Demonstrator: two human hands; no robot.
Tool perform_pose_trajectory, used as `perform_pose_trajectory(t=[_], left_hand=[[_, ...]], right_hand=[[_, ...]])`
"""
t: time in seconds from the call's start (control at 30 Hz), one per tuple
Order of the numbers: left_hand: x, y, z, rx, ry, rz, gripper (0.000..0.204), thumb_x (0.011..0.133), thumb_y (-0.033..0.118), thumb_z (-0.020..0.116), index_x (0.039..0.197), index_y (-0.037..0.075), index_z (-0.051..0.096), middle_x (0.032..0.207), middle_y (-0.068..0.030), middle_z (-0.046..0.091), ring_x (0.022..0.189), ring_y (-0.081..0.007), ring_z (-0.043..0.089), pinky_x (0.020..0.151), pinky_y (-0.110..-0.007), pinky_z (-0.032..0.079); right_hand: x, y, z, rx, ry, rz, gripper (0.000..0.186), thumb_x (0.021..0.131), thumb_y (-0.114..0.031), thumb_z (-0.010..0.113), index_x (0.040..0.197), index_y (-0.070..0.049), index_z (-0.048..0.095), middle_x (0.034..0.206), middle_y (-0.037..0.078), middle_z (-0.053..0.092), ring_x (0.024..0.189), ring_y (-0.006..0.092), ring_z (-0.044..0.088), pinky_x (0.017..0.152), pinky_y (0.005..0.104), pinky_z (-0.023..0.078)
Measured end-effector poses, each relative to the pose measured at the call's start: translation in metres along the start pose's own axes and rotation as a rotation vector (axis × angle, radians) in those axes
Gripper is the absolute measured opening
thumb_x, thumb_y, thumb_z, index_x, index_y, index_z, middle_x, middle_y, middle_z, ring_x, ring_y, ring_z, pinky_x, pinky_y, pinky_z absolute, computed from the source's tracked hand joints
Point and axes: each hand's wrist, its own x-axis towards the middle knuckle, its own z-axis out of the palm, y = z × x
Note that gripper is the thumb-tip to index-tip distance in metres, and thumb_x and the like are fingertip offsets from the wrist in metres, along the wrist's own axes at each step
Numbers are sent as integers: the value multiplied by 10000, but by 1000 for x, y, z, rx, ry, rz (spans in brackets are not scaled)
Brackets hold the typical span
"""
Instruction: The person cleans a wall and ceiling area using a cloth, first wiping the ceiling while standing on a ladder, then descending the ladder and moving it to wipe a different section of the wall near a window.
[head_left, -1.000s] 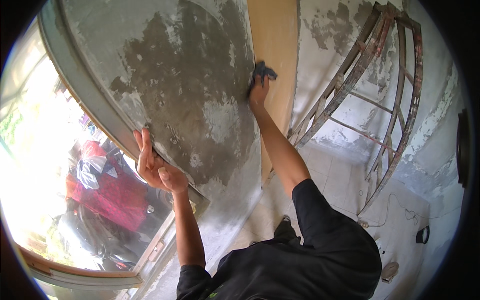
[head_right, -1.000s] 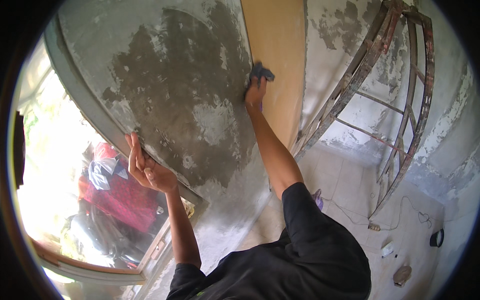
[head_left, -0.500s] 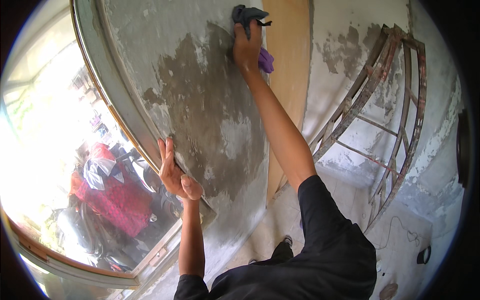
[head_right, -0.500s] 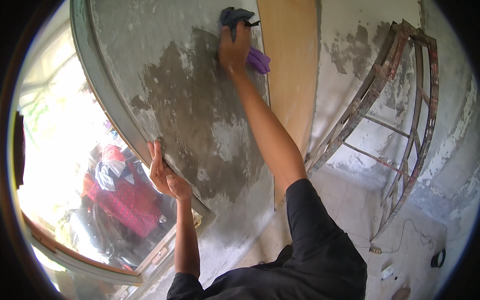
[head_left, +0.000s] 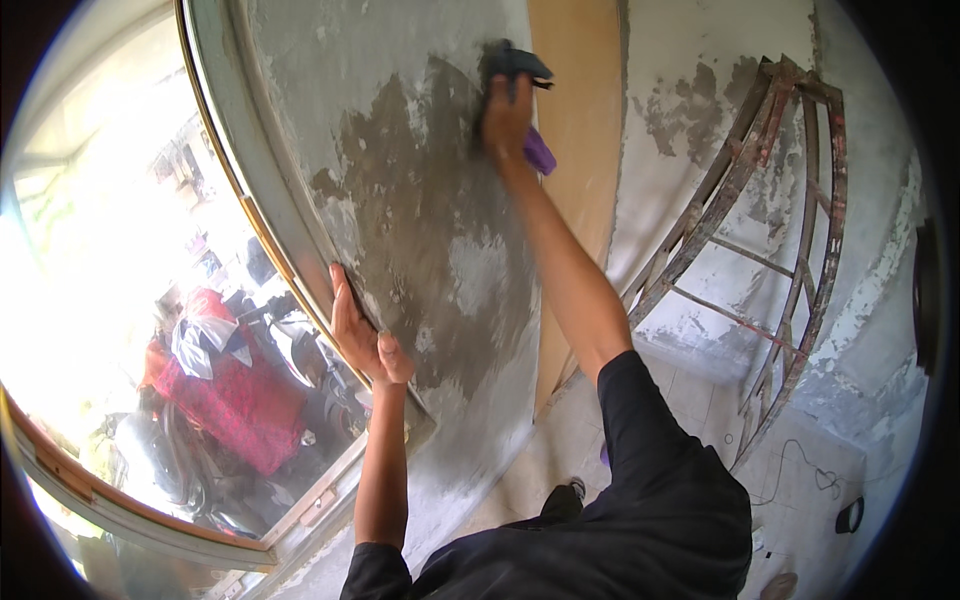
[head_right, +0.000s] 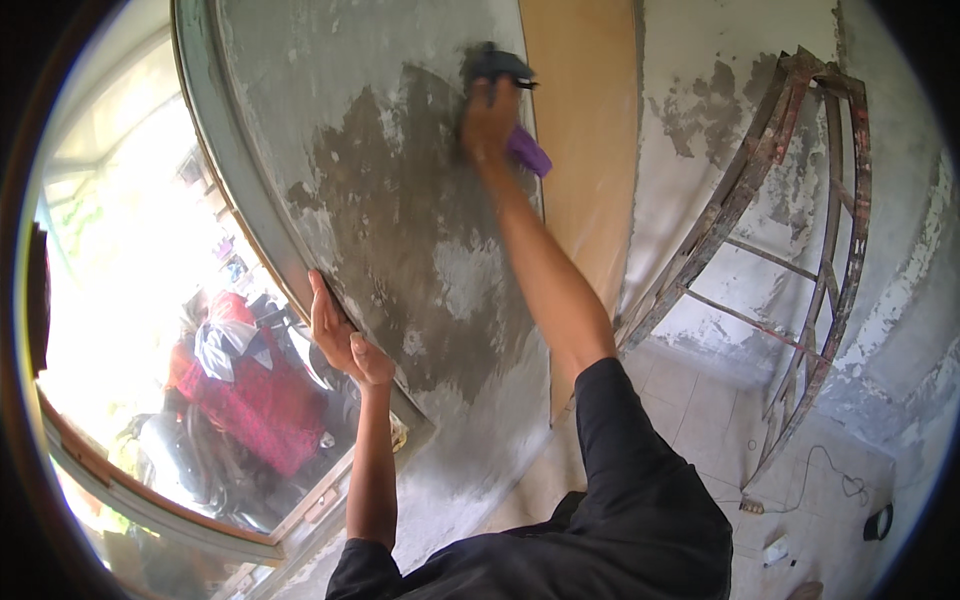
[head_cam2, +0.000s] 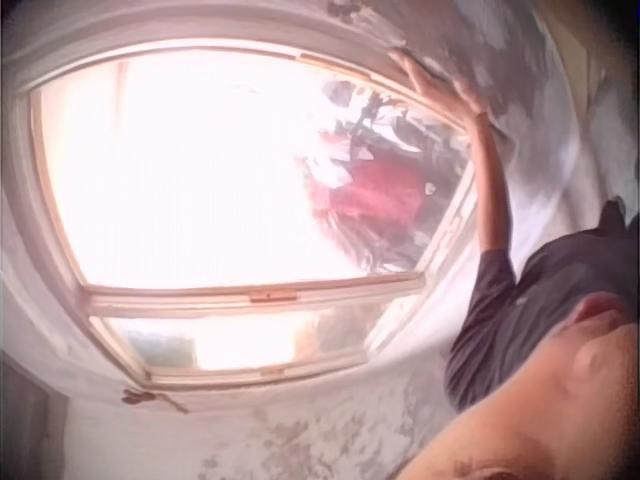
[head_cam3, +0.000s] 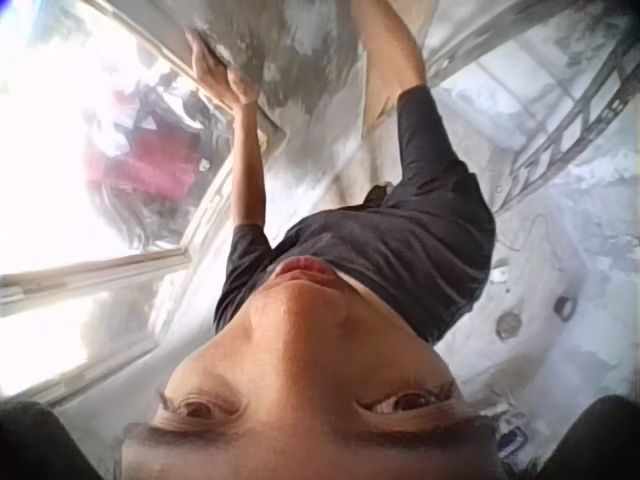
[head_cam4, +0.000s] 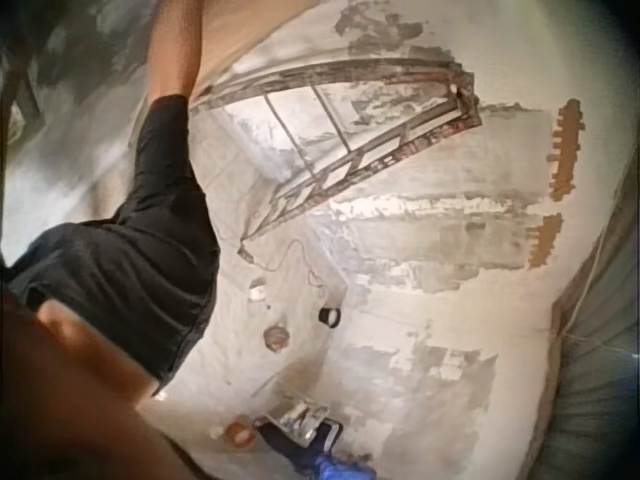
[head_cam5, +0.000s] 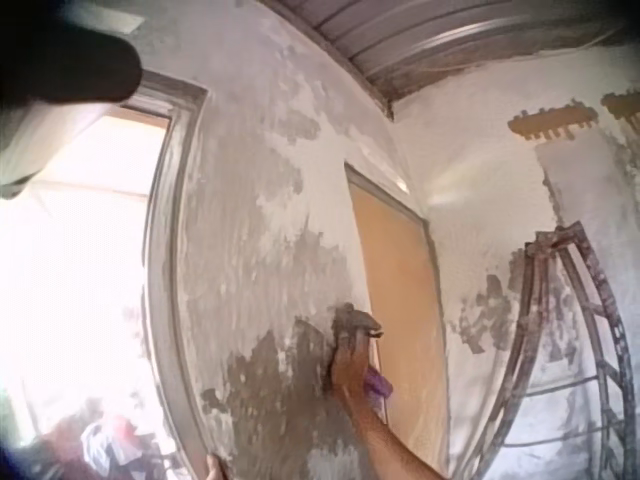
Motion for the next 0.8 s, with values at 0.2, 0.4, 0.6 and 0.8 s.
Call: perform_pose_trajectory(t=[0.2,0.4,0.6,0.8], left_hand=[[-1,-3,-10,-16,-2,-4,685,938,448,469,1324,-93,302,1423,-327,295,1350,-383,307,1101,-463,268],[-3,-2,-10,54,-29,8,661,948,441,446,1305,-102,328,1411,-329,316,1342,-391,319,1110,-466,246],[-2,0,-5,41,-58,11,683,944,482,434,1296,-95,337,1419,-326,301,1355,-394,292,1121,-473,212],[-7,-3,-8,-49,-10,-16,665,950,471,411,1304,-86,332,1424,-333,288,1352,-404,291,1120,-473,215]], right_hand=[[-66,-102,-9,183,-370,-451,454,892,-107,513,1325,3,433,1415,237,362,1316,414,331,1090,427,273],[-32,-58,-26,71,-495,-641,510,856,-26,505,1356,-49,410,1447,205,331,1301,413,359,1050,426,329],[-5,-76,7,26,-160,-96,384,904,-106,493,1261,31,459,1305,285,442,1175,444,450,942,439,395],[-102,-148,9,264,-302,-605,393,894,-123,549,1243,48,490,1320,275,444,1234,432,430,1046,438,334]])
